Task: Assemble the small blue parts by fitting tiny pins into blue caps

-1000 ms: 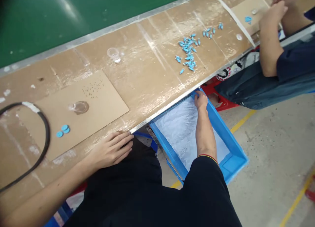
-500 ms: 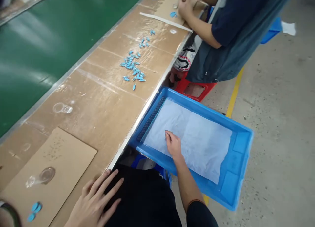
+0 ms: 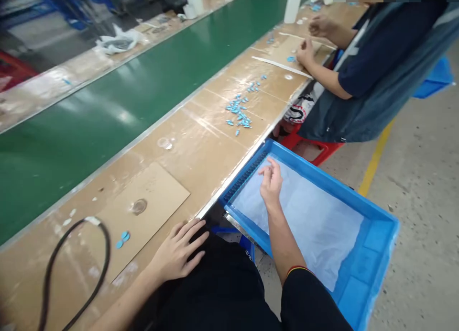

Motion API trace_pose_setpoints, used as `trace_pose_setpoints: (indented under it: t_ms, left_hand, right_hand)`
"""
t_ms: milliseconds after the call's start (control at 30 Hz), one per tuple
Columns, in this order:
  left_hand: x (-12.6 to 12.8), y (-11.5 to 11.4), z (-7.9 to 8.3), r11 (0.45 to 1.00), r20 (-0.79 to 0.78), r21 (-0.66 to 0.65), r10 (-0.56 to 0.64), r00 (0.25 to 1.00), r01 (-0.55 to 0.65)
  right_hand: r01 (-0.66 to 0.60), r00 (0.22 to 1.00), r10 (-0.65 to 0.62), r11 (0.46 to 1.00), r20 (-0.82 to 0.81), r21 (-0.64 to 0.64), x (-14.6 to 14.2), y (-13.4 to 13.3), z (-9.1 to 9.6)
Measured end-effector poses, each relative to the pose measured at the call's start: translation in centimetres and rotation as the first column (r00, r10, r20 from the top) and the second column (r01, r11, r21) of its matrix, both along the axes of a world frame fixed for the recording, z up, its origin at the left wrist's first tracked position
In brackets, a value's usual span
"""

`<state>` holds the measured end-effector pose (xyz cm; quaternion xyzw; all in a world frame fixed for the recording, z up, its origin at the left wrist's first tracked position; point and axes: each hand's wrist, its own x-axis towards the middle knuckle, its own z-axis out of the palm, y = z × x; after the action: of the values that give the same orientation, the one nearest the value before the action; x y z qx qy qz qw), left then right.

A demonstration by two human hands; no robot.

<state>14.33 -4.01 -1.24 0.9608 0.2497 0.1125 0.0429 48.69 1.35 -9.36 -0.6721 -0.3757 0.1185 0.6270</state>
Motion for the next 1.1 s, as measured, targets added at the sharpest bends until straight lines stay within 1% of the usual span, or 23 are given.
trace_pose_setpoints:
  t_ms: [100,167,233,300,367,400,500,533,600,633,667,700,767,867,967,1033,1100]
  left_hand:
    - [-0.1,-0.2,0.0,0.998,0.134,0.055,-0.007,0.991,0.000]
    - [-0.4,-0.7,0.0,0.996,0.262,0.088,0.008,0.965,-0.032]
    - [-1.1,-1.6,0.2,0.991,0.383,0.106,0.030,0.923,-0.076]
    - [-2.5,-2.6,0.4,0.985,0.456,0.129,0.046,0.889,-0.118]
    - [-4.7,-3.3,0.7,0.970,0.485,0.158,0.089,0.870,-0.187]
    - [-6.0,-3.5,1.0,0.957,0.486,0.165,0.132,0.864,-0.239]
    - [-10.9,-2.8,2.5,0.891,0.469,0.128,0.333,0.818,-0.435]
    - [-12.6,-2.2,3.1,0.858,0.463,0.092,0.413,0.784,-0.506]
    - [-15.8,-0.6,4.3,0.780,0.472,0.006,0.549,0.689,-0.626]
    - [-17.1,0.2,4.7,0.742,0.464,-0.056,0.612,0.640,-0.669]
    - [-18.2,0.8,5.0,0.731,0.450,-0.096,0.638,0.625,-0.676]
    - [-18.9,1.4,5.0,0.726,0.427,-0.134,0.656,0.622,-0.674]
    - [-19.4,1.9,4.4,0.744,0.370,-0.198,0.660,0.654,-0.638]
    - [-18.6,1.7,2.8,0.776,0.265,-0.266,0.629,0.731,-0.571]
    - [-17.6,1.3,1.5,0.802,0.178,-0.256,0.588,0.789,-0.539]
    - [-17.4,1.4,1.0,0.808,0.141,-0.223,0.580,0.802,-0.545]
    - [-17.5,1.5,0.5,0.812,0.132,-0.203,0.577,0.806,-0.548]
  right_hand:
    - [-0.013,0.990,0.010,1.000,0.143,0.016,-1.1,2.4,2.7]
    - [-0.048,0.982,0.047,0.999,0.183,-0.002,-2.3,3.7,4.2]
    - [-0.110,0.970,0.115,0.993,0.214,-0.031,-3.6,4.5,5.3]
    - [-0.183,0.944,0.200,0.979,0.263,-0.088,-4.9,4.7,5.8]
    - [-0.244,0.906,0.285,0.956,0.312,-0.165,-6.1,4.6,5.6]
    - [-0.270,0.885,0.326,0.941,0.331,-0.205,-6.5,4.5,5.3]
    - [-0.321,0.819,0.421,0.900,0.389,-0.296,-7.7,4.6,3.6]
    - [-0.317,0.795,0.428,0.897,0.430,-0.308,-8.0,4.8,3.0]
    - [-0.267,0.746,0.396,0.914,0.535,-0.304,-8.7,5.1,1.9]
    - [-0.234,0.730,0.366,0.927,0.578,-0.293,-8.9,5.2,1.5]
    - [-0.201,0.720,0.335,0.939,0.607,-0.279,-9.1,5.3,1.3]
    - [-0.175,0.719,0.308,0.948,0.623,-0.267,-9.3,5.3,1.1]
    - [-0.149,0.725,0.274,0.958,0.631,-0.245,-9.3,5.2,1.1]
    - [-0.148,0.728,0.264,0.962,0.632,-0.230,-9.2,5.3,1.2]
    - [-0.136,0.734,0.258,0.962,0.629,-0.237,-9.3,5.2,1.3]
    - [-0.119,0.742,0.254,0.960,0.621,-0.252,-9.7,4.9,1.5]
    - [-0.116,0.750,0.282,0.947,0.599,-0.301,-10.0,4.7,1.9]
